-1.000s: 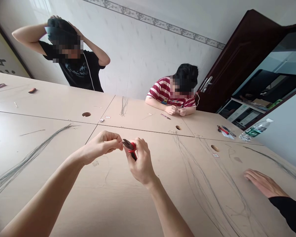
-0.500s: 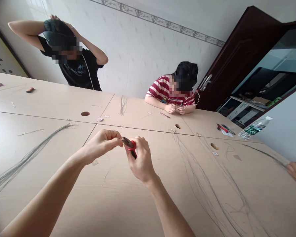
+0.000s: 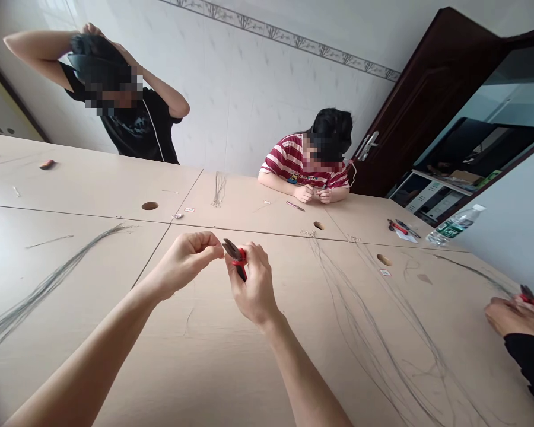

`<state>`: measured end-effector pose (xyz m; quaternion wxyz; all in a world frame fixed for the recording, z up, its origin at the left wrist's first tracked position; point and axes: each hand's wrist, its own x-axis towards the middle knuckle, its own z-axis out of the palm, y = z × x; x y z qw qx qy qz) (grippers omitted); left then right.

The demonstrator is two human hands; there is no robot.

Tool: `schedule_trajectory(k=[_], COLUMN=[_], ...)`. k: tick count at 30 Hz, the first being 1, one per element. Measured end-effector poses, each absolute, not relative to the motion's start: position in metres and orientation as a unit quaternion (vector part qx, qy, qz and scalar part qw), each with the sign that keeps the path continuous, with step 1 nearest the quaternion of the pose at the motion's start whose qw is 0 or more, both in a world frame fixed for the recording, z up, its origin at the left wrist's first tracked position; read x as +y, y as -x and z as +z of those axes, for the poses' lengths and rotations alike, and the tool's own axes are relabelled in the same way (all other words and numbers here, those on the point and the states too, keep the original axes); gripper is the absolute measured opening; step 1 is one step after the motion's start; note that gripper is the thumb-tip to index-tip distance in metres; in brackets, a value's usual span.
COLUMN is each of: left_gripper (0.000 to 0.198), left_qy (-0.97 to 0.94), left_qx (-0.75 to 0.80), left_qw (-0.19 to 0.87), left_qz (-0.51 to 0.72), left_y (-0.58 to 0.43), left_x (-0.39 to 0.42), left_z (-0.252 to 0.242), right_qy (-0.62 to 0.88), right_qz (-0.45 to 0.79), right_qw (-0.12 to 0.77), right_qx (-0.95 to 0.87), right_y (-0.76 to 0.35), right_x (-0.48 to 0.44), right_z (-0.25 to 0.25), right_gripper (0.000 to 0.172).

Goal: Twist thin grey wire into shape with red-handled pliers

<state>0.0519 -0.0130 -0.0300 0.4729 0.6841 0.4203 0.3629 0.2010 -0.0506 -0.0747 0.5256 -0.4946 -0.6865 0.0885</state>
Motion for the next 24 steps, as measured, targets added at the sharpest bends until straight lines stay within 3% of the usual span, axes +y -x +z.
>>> schedule_trajectory(k=[4, 10, 24], left_gripper=[0.014, 0.017, 0.014], left_qy=[-0.668, -0.625, -0.656], left_qx=[0.439, 0.477, 0.485], left_qw=[0.465, 0.442, 0.346], left_qz=[0.379, 0.432, 0.464], left_y=[-0.050, -0.051, -0.064], left_x=[-0.010, -0.009, -0.012], left_z=[-0.030, -0.031, -0.040], right_qy=[0.525, 0.588, 0.625], right_qz=[0.084, 0.037, 0.104], right_qw=[0.521, 0.456, 0.415], right_qx=[-0.668, -0.667, -0.652], right_y=[-0.200, -0.198, -0.194], right_x=[-0.051, -0.049, -0.051], right_z=[-0.074, -0.079, -0.079], right_gripper=[0.003, 0.012, 0.015])
